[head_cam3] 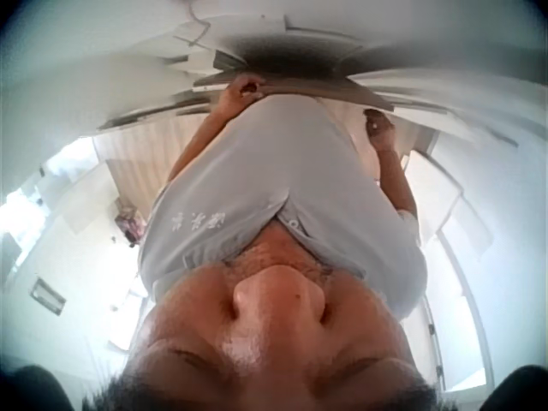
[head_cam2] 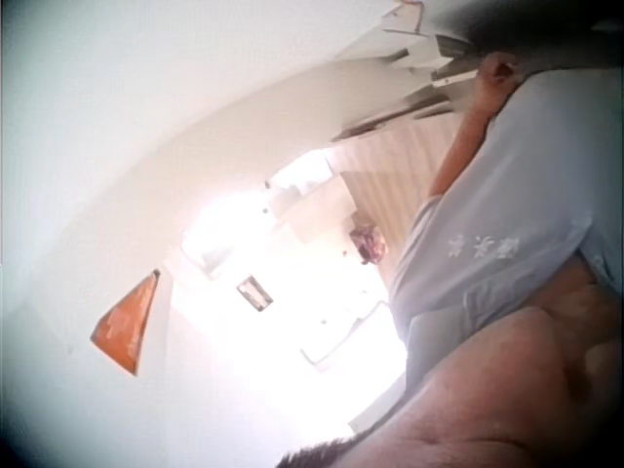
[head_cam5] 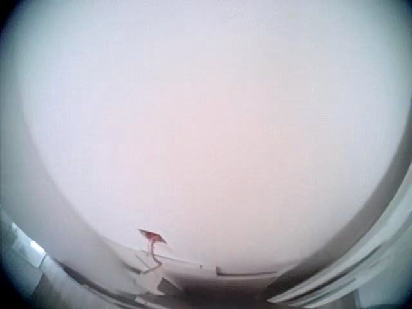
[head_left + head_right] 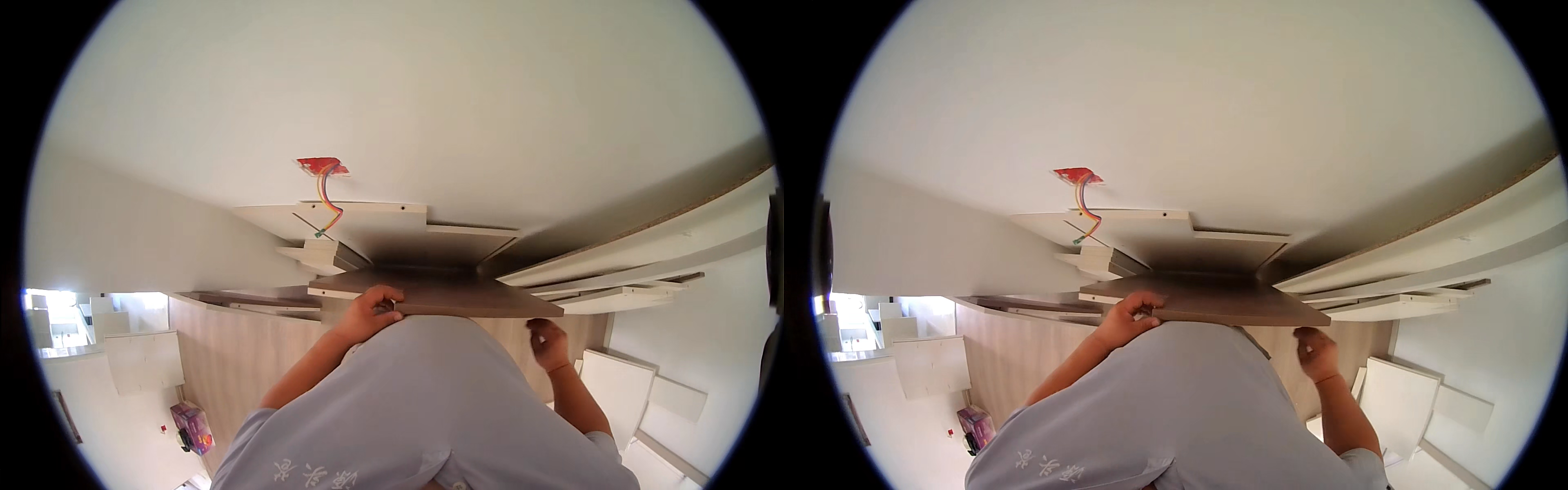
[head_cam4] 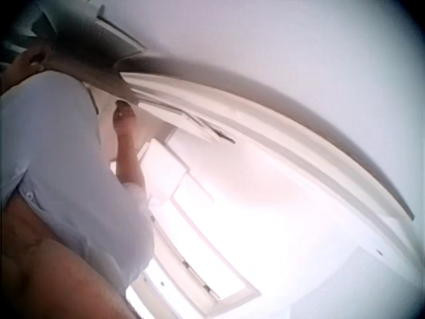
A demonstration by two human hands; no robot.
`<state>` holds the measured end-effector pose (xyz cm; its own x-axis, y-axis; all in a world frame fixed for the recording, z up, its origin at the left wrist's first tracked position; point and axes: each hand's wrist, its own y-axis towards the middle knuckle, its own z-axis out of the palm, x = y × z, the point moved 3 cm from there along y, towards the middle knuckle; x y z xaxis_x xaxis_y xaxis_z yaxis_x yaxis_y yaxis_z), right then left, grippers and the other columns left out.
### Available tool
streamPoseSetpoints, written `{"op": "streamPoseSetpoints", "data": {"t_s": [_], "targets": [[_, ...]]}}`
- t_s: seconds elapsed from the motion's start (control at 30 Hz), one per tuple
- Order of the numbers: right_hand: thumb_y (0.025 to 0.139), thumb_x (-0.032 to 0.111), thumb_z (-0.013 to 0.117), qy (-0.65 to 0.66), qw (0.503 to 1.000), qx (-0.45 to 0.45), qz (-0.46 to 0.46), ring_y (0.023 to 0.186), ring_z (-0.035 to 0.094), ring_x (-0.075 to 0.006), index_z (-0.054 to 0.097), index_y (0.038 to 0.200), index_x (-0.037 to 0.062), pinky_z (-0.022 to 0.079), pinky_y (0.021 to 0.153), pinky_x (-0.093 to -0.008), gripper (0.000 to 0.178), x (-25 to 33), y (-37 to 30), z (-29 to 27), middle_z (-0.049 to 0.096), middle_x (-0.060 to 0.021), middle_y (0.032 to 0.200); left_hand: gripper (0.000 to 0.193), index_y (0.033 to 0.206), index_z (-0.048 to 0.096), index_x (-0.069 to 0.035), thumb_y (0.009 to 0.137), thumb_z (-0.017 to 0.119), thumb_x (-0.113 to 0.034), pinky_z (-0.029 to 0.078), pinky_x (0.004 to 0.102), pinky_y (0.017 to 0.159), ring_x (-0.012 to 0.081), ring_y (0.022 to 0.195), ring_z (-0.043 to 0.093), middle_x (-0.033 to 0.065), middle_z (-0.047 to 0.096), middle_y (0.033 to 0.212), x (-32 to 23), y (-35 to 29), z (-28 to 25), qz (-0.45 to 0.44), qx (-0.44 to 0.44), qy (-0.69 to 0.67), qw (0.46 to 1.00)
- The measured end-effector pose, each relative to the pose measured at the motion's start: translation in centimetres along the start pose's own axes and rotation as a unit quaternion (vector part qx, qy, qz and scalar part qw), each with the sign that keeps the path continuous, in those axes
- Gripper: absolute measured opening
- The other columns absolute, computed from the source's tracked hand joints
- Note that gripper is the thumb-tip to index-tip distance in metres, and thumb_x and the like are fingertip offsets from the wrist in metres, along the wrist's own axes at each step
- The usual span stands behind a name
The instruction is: The person aligns white furniture panels and uses a power drill to secure them with screws. They subsequently move and organize various cabinet parts and panels across the wooden floor of the room.
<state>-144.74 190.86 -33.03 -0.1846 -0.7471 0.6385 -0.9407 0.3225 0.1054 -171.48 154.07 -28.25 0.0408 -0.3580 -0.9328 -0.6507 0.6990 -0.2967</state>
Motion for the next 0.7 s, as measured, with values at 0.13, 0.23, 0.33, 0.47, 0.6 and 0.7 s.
{"op": "streamPoseSetpoints", "data": {"t_s": [0.13, 0.23, 0.33, 0.47, 0.6, 0.7], "targets": [[0.082, -0.008, 0.061, 0.067, 0.969, -0.072, 0.228, 0.088, 0.071, -0.0226, 0.071, 0.105, 0.0072, 0.056, 0.080, -0.0345, 0.030, -2.3, -0.3, -3.4, 0.073, -0.0091, 0.099, 0.034, 0.127, 0.064, -0.007, 0.095, 0.071, -0.014, 0.049, 0.0321, 0.096, 0.0152, 0.106, 0.061, 0.0043, 0.063, 0.121, 2.5, -0.6, -0.6, -0.003, 0.070, -0.072, 0.995], [0.082, -0.010, 0.055, 0.190, 0.956, -0.116, 0.193, 0.098, 0.068, -0.0215, 0.066, 0.116, 0.0044, 0.054, 0.089, -0.0338, 0.039, -1.2, 1.4, -3.7, 0.070, -0.0106, 0.110, 0.032, 0.128, 0.065, -0.007, 0.098, 0.067, -0.016, 0.049, 0.0322, 0.095, 0.0150, 0.106, 0.062, 0.0044, 0.065, 0.120, 2.5, -0.7, -0.8, -0.008, 0.072, -0.098, 0.993], [0.081, -0.013, 0.050, 0.077, 0.990, -0.026, 0.112, 0.109, 0.065, -0.0243, 0.060, 0.123, 0.0025, 0.050, 0.098, -0.0343, 0.046, 2.5, 2.8, -3.9, 0.066, -0.0130, 0.120, 0.031, 0.127, 0.065, -0.004, 0.101, 0.064, -0.020, 0.048, 0.0323, 0.097, 0.0148, 0.106, 0.061, 0.0055, 0.065, 0.121, 3.9, -2.0, -1.1, -0.028, 0.026, -0.083, 0.996], [0.079, -0.011, 0.064, 0.142, 0.977, -0.036, 0.158, 0.111, 0.065, -0.0240, 0.062, 0.123, 0.0048, 0.050, 0.100, -0.0350, 0.047, 2.7, 2.5, -2.8, 0.068, -0.0116, 0.117, 0.026, 0.121, 0.067, -0.003, 0.102, 0.062, -0.019, 0.048, 0.0321, 0.097, 0.0150, 0.107, 0.061, 0.0070, 0.067, 0.118, 8.3, -3.7, -2.4, -0.115, -0.085, -0.008, 0.990], [0.080, -0.010, 0.068, 0.160, 0.973, -0.080, 0.147, 0.114, 0.064, -0.0240, 0.058, 0.130, 0.0060, 0.049, 0.102, -0.0356, 0.053, 2.1, 2.8, -1.7, 0.067, -0.0119, 0.120, 0.027, 0.120, 0.068, -0.009, 0.094, 0.069, -0.017, 0.049, 0.0394, 0.098, 0.0244, 0.113, 0.062, 0.0107, 0.066, 0.122, 11.1, -4.8, -4.3, -0.091, -0.167, 0.122, 0.974], [0.083, -0.008, 0.069, 0.205, 0.962, -0.115, 0.138, 0.116, 0.063, -0.0241, 0.056, 0.133, 0.0064, 0.050, 0.103, -0.0360, 0.054, 1.2, 3.2, -0.9, 0.065, -0.0120, 0.125, 0.035, 0.121, 0.066, -0.010, 0.088, 0.072, -0.016, 0.045, 0.0469, 0.104, 0.0334, 0.124, 0.056, 0.0133, 0.061, 0.132, 11.8, -5.2, -5.2, -0.011, -0.215, 0.312, 0.925]]}}
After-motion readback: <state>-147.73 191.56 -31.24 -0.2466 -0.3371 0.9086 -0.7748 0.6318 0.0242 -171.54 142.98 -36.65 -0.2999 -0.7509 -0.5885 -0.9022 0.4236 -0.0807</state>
